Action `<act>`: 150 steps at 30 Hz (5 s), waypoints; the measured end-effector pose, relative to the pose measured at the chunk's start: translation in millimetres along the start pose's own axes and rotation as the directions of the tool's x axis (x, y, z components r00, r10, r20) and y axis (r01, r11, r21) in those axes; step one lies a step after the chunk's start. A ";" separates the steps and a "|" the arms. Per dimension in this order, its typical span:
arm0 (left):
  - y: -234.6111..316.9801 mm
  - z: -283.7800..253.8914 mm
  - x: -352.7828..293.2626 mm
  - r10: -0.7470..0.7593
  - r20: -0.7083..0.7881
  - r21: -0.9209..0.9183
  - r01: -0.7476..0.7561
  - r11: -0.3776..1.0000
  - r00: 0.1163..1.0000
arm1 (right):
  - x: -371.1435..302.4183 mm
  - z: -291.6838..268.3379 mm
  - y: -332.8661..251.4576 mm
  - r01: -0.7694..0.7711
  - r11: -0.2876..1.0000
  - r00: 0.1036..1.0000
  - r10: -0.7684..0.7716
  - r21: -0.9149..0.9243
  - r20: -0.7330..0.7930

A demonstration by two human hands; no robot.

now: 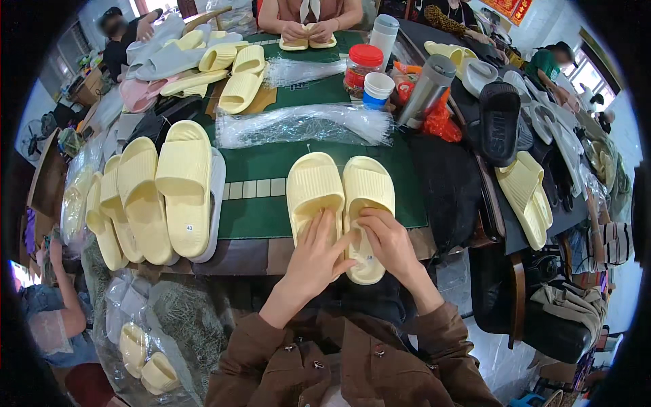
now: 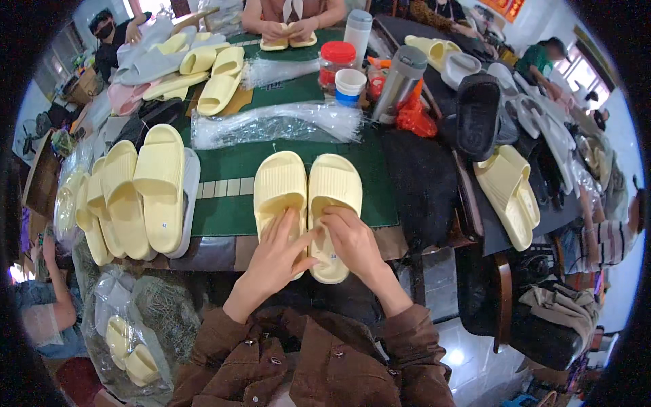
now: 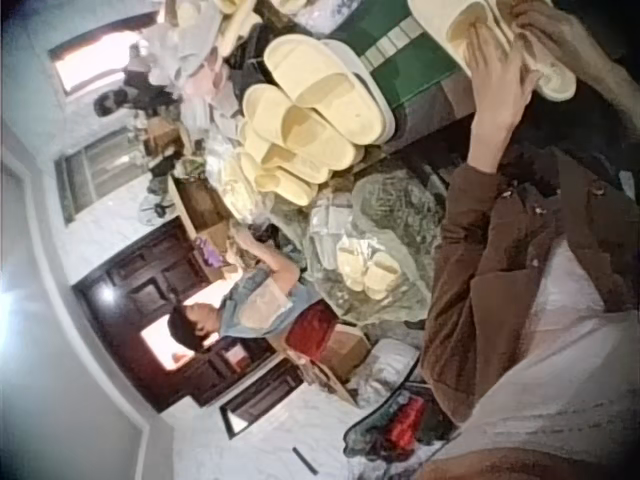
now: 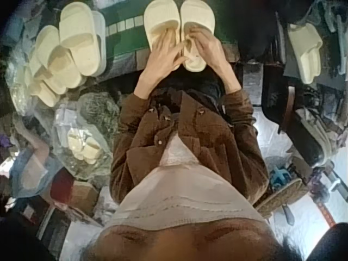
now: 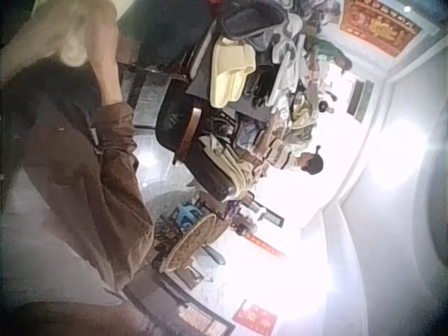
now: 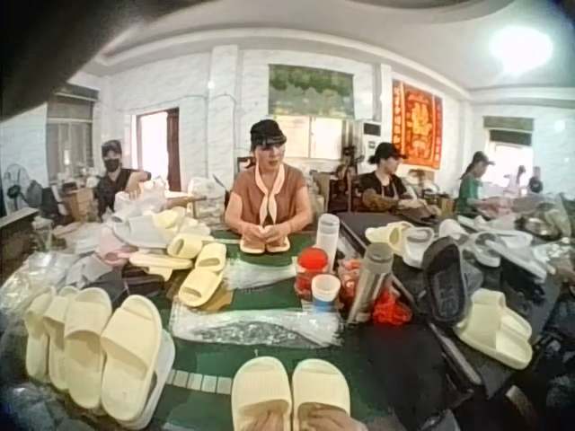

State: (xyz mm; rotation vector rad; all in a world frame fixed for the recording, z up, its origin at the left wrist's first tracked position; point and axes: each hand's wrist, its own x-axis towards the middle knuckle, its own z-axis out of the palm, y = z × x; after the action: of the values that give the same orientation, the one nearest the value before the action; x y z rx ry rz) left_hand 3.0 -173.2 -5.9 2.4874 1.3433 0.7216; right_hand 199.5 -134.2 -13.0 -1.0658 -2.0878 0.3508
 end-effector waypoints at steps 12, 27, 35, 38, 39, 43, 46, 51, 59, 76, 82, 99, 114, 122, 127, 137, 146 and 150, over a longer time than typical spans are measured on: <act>0.7 4.5 0.1 0.013 -0.010 0.037 -0.013 0.999 1.000 | -0.5 2.4 2.3 -0.043 0.999 0.998 0.044 -0.013 0.047; 1.5 5.4 -0.7 -0.027 -0.047 0.022 0.028 0.999 0.999 | -2.6 2.9 -1.7 -0.053 0.998 0.997 0.054 -0.036 0.047; 1.1 5.7 -1.2 -0.026 -0.044 0.033 0.027 0.999 0.999 | -1.8 2.7 -4.0 -0.051 0.999 0.998 0.052 -0.018 0.031; 0.0 7.1 -1.4 -0.016 -0.055 0.037 0.018 0.999 0.998 | -0.8 3.0 -3.6 -0.052 0.999 0.998 0.053 -0.015 0.027; -0.4 7.4 -1.5 -0.007 -0.062 0.035 0.009 0.999 0.998 | -0.1 3.2 -3.0 -0.051 0.999 0.998 0.051 -0.013 0.026; -1.9 8.7 -1.4 0.011 -0.072 0.038 -0.009 0.999 0.997 | 2.6 3.3 -4.0 -0.041 0.999 0.999 0.041 -0.002 0.023; -0.9 8.5 -1.1 0.009 -0.075 0.042 -0.006 0.999 0.997 | 2.9 2.5 -2.9 -0.032 0.999 0.999 0.033 -0.016 0.036; 0.5 7.9 -0.6 0.002 -0.086 0.040 0.001 0.999 0.996 | 2.9 3.8 -1.8 -0.041 0.997 0.998 0.044 -0.061 0.045; 3.1 19.2 10.4 -0.177 -0.204 -0.153 0.147 0.977 0.963 | 7.7 6.4 -6.5 -0.039 0.995 0.996 0.046 -0.087 0.079; 3.4 28.2 31.6 -0.338 -0.298 -0.247 0.270 0.931 0.893 | 11.3 -15.4 -24.2 0.051 0.974 0.999 -0.047 -0.222 0.024; 4.3 28.0 31.4 -0.317 -0.329 -0.247 0.243 0.938 0.890 | 33.8 -22.5 -12.1 -0.041 0.998 0.995 0.038 -0.037 -0.089; 1.9 28.8 31.1 -0.335 -0.311 -0.284 0.249 0.926 0.889 | 82.2 -10.4 95.7 -0.476 0.878 0.879 0.471 -0.054 -0.079; -0.5 30.7 31.8 -0.321 -0.294 -0.254 0.250 0.934 0.900 | 145.2 27.1 44.0 -0.522 0.772 0.852 0.497 0.363 0.166; 3.2 26.6 32.9 -0.319 -0.285 -0.247 0.253 0.935 0.904 | 158.4 57.9 60.5 -0.429 0.887 0.898 0.397 0.172 0.190; 2.0 26.7 31.1 -0.314 -0.294 -0.242 0.247 0.938 0.903 | 150.3 45.7 51.0 -0.415 0.840 0.909 0.401 0.350 0.115; 3.4 18.9 25.4 -0.219 -0.294 -0.308 0.125 0.943 0.930 | 131.3 35.3 42.8 -0.432 0.673 0.865 0.498 0.601 0.064; -36.3 -40.4 84.7 -0.239 -0.315 -0.204 0.180 0.962 0.918 | 126.4 36.2 56.4 -0.320 0.435 0.861 0.503 0.841 0.067; -85.4 -3.7 124.5 -0.221 -0.321 -0.273 0.133 0.953 0.921 | 127.6 44.9 54.3 -0.288 0.417 0.877 0.476 0.862 0.063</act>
State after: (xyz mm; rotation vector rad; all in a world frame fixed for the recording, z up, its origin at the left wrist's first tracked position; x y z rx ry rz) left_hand -3.0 -22.4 1.0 2.0760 1.4646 1.2471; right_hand 150.9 3.2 -8.9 -0.8561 -1.1387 1.3165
